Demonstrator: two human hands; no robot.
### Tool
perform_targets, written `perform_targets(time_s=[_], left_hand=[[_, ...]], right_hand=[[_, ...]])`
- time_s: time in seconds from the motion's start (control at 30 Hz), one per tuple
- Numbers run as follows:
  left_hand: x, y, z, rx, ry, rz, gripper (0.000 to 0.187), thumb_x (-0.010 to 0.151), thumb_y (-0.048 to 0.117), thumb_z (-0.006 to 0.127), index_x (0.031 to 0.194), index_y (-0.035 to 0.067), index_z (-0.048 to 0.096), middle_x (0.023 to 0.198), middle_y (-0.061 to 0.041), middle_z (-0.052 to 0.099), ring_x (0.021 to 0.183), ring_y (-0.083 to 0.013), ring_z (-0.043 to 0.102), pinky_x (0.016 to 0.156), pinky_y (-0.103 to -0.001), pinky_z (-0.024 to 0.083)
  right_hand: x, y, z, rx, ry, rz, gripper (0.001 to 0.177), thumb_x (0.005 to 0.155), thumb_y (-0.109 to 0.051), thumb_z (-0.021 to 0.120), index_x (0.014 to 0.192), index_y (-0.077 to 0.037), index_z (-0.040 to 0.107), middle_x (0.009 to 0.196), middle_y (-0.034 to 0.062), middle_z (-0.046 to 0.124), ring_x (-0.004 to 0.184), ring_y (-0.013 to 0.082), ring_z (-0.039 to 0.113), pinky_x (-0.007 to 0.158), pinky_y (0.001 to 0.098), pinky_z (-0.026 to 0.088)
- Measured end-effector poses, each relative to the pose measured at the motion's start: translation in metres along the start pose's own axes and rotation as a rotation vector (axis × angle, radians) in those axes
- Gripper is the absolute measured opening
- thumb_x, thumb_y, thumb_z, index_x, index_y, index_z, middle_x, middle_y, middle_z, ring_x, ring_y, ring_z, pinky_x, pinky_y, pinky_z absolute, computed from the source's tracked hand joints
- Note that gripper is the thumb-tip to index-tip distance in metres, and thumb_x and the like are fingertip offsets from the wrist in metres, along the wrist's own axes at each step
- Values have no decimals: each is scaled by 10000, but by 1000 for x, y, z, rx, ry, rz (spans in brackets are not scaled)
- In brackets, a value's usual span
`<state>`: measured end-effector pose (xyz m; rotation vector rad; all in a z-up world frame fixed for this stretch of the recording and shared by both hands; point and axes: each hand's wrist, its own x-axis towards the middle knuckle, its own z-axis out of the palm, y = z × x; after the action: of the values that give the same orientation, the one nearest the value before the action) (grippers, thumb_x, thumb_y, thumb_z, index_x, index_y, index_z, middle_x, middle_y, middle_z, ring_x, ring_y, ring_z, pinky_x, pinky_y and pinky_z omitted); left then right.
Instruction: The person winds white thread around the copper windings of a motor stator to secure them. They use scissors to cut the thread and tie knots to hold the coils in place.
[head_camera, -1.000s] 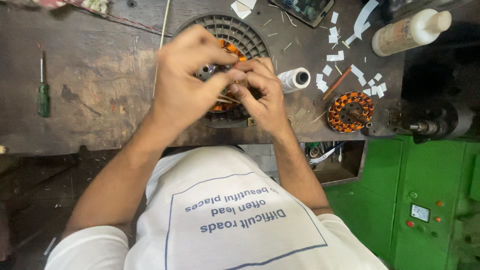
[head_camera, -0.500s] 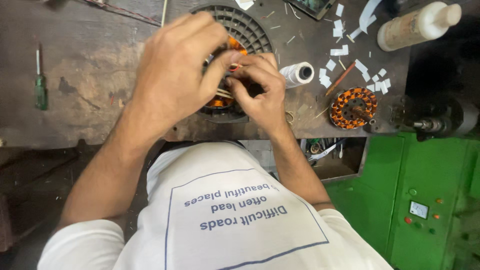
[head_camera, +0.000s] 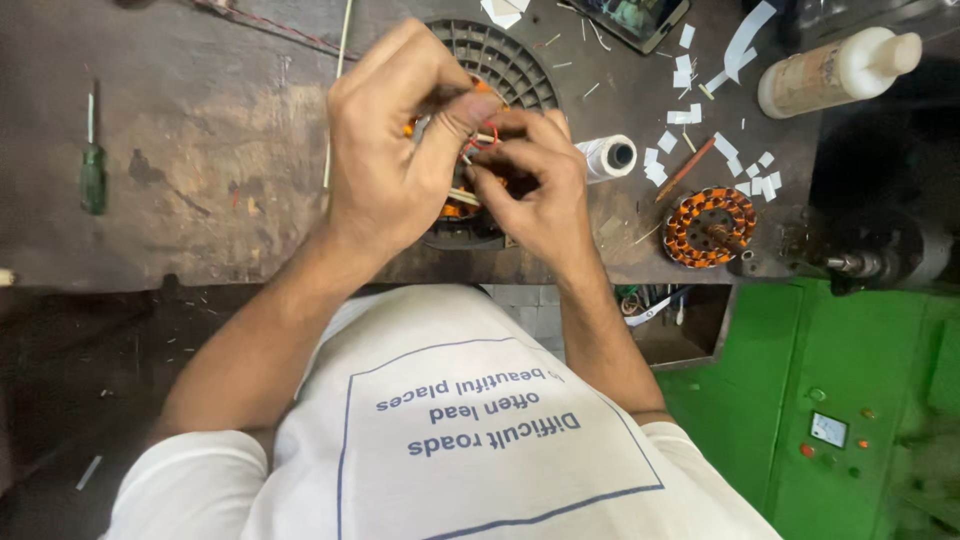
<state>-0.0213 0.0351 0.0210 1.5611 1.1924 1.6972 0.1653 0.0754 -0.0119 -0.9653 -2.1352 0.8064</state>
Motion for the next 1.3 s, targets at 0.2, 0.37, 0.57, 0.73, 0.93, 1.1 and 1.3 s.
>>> perform_targets(time_s=[0.2,0.37,0.57,0.73,0.93,1.1,1.3], left_hand=[[-10,-20,19,-611,120,-184,215,1104,206,654,997,37,574,984,-71,731,925,-101,703,873,-252,580],[-15,-43,15,-606,54,-140,207,1078,156,727,1150,-15,634,1106,-103,712,991,-110,697,910,-264,587],[-18,-43,13,-325,53,-126,176,1082,114,737,1016,-38,677,937,-87,624,817,-121,614,729,-244,511],[-1,-17,6,-29,106,133,198,1092,135,701,992,-19,628,964,-123,632,836,-203,641,758,-288,516],[17,-1,3,-12,35,184,197,1095,150,677,1011,-21,624,978,-133,640,884,-236,621,796,-324,507],[14,-5,4,-149,-60,163,207,1117,162,678,1020,-8,611,917,-106,615,897,-208,621,1005,-333,580],[7,-19,8,-558,-96,-34,260,1152,198,661,1015,-17,607,976,-63,619,896,-122,611,960,-294,548]], right_hand=[[10,-3,7,-130,25,-41,167,830,-1,805,989,2,755,1194,95,687,1103,276,580,942,361,508],[6,-13,0,21,-32,96,216,833,-57,804,1034,-12,737,1239,106,664,1123,268,575,943,329,507],[-17,-10,5,-80,25,-57,233,767,-47,858,963,-1,742,1239,147,668,1242,333,564,1085,444,448],[-21,-3,14,-65,112,-70,200,796,-26,840,944,4,708,1225,117,672,1226,322,601,1055,413,484],[-14,-19,14,-58,115,3,200,751,-23,829,885,7,683,1148,127,652,1158,320,599,1011,408,501],[-15,-25,31,-159,238,32,191,786,-16,830,912,13,691,1133,122,650,1125,310,595,972,392,509],[-7,-18,35,-188,266,63,172,742,-14,816,858,17,692,1102,127,659,1086,297,576,948,408,514]])
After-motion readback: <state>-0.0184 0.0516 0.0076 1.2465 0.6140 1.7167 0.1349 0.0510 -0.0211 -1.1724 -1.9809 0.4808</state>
